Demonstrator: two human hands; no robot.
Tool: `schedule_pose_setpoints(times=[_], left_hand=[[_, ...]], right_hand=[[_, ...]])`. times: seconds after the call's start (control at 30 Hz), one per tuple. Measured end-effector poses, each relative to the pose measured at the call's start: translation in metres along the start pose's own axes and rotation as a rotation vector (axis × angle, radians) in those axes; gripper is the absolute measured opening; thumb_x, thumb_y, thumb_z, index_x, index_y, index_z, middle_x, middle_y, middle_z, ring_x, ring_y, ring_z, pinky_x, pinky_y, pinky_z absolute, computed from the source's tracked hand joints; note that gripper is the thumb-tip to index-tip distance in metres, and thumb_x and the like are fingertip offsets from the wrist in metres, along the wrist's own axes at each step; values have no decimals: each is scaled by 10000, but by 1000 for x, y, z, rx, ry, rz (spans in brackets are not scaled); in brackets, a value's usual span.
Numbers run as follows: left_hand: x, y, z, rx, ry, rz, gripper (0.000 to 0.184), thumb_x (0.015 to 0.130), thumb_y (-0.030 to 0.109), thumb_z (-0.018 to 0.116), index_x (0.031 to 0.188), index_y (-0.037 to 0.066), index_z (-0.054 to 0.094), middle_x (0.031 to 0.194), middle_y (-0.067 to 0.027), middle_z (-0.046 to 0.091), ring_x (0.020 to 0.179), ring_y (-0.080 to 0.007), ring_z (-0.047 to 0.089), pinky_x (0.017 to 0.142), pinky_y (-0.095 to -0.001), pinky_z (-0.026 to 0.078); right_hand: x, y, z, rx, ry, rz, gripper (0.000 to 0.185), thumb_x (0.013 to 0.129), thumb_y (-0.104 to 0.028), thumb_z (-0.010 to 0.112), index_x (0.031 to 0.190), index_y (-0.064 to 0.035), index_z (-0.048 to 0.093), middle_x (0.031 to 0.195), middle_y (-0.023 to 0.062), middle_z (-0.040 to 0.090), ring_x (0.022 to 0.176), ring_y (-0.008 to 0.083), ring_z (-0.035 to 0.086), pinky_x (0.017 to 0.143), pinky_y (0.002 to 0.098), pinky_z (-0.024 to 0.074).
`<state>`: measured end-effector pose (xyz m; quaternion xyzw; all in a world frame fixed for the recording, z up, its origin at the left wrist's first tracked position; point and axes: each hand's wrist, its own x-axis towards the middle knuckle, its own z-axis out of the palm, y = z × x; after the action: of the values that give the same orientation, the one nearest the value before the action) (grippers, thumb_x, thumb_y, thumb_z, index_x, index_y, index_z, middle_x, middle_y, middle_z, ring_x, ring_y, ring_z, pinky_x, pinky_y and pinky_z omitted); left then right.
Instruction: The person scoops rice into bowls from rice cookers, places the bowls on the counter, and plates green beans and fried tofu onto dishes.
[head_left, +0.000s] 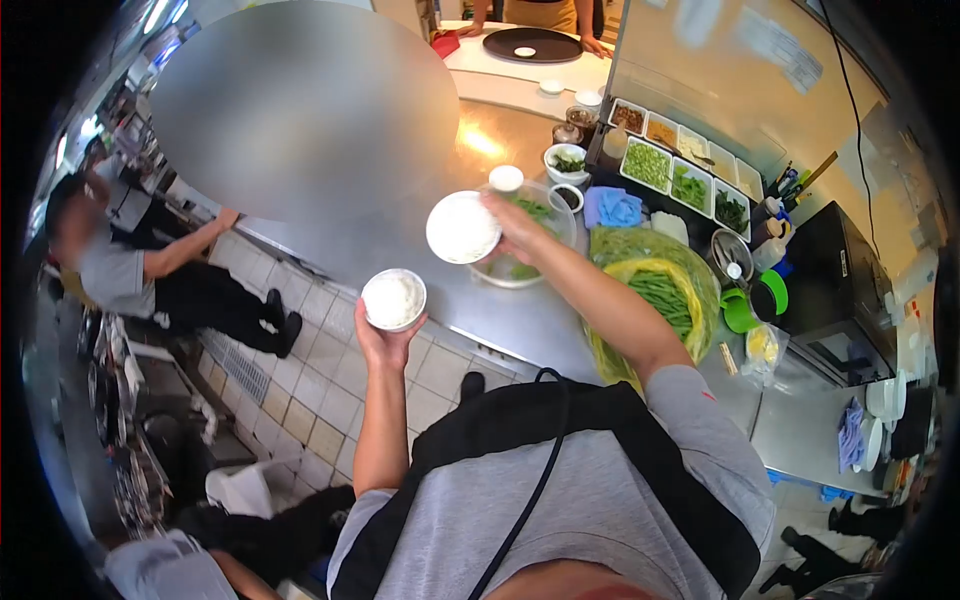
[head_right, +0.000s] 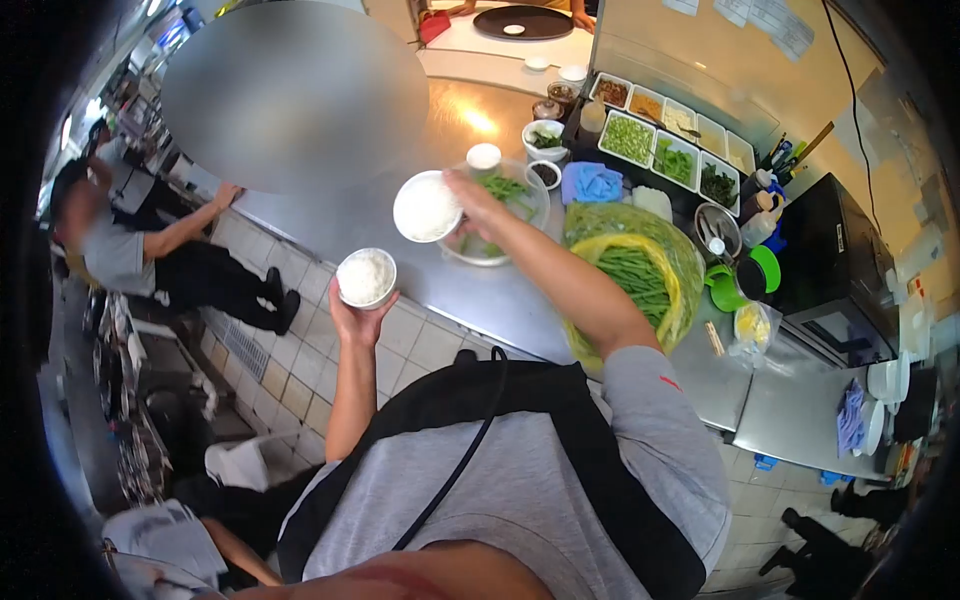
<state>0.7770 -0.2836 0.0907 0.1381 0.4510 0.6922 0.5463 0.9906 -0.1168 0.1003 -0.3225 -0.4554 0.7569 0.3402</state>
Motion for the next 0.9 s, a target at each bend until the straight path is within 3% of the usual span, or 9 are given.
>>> schedule_pose_setpoints(times=[0.1, 0.4, 0.43, 0.53, 0.63, 0.7, 0.77, 0.83, 0.9], left_hand=[[55, 20, -14, 87, -3, 41, 592, 894, 531, 361, 1261, 72, 426, 1169, -151, 569, 989, -340, 606, 671, -499, 553], [188, 52, -36, 421, 67, -10, 525, 904, 503, 412, 1184, 67, 497, 1015, -101, 630, 806, -213, 638, 493, -324, 509], [196, 55, -34, 439, 79, 8, 511, 909, 490, 416, 1180, 66, 502, 1013, -97, 630, 794, -204, 635, 489, -313, 498], [222, 56, -36, 490, 128, 47, 477, 923, 464, 417, 1175, 69, 510, 1015, -86, 627, 786, -194, 623, 503, -299, 480], [243, 62, -39, 481, 121, 37, 470, 933, 457, 404, 1180, 70, 510, 1078, -87, 602, 874, -202, 600, 563, -313, 488], [244, 68, -34, 515, 118, 47, 496, 932, 472, 399, 1203, 69, 498, 1160, -95, 560, 988, -215, 558, 651, -352, 490], [247, 73, -38, 604, 82, 109, 545, 919, 497, 416, 1252, 68, 469, 1219, -100, 510, 1050, -229, 509, 749, -375, 464], [261, 84, -49, 777, 98, 106, 618, 903, 515, 440, 1313, 52, 422, 1294, -120, 436, 1155, -237, 421, 867, -378, 400], [264, 87, -44, 994, 74, 525, 513, 932, 412, 438, 1288, 42, 451, 1324, -161, 409, 1186, -247, 415, 899, -382, 393]], right_hand=[[76, -4, 19, -83, 28, 89, 439, 933, -498, 332, 1199, -158, 414, 954, 111, 606, 720, 235, 640, 495, 408, 544], [226, 37, 33, -141, 216, 136, 486, 926, -443, 334, 1326, -169, 366, 1320, 161, 383, 1029, 399, 533, 481, 497, 537], [227, 37, 38, -130, 345, 137, 448, 919, -429, 349, 1227, -132, 481, 1179, 166, 523, 957, 377, 577, 514, 476, 544], [247, 36, 20, -458, 385, 303, 365, 922, -368, 380, 1015, -83, 587, 792, 143, 623, 695, 254, 637, 380, 360, 503], [240, 37, 8, -917, 342, 23, 306, 904, -268, 411, 886, -48, 622, 698, 158, 626, 706, 276, 645, 476, 398, 517], [239, 56, -14, -1291, 378, -572, 277, 897, -225, 423, 909, -47, 634, 804, 169, 650, 757, 298, 650, 634, 433, 521], [185, 34, -5, -1076, 483, -540, 292, 904, -255, 432, 945, -46, 632, 874, 159, 657, 792, 315, 650, 750, 426, 499], [84, -4, 15, -746, 539, -591, 278, 932, -251, 443, 930, -45, 629, 875, 119, 655, 690, 250, 643, 642, 358, 508], [-3, -7, 23, -627, 587, -573, 262, 943, -222, 438, 872, -38, 611, 793, 99, 633, 646, 202, 626, 611, 329, 500]])
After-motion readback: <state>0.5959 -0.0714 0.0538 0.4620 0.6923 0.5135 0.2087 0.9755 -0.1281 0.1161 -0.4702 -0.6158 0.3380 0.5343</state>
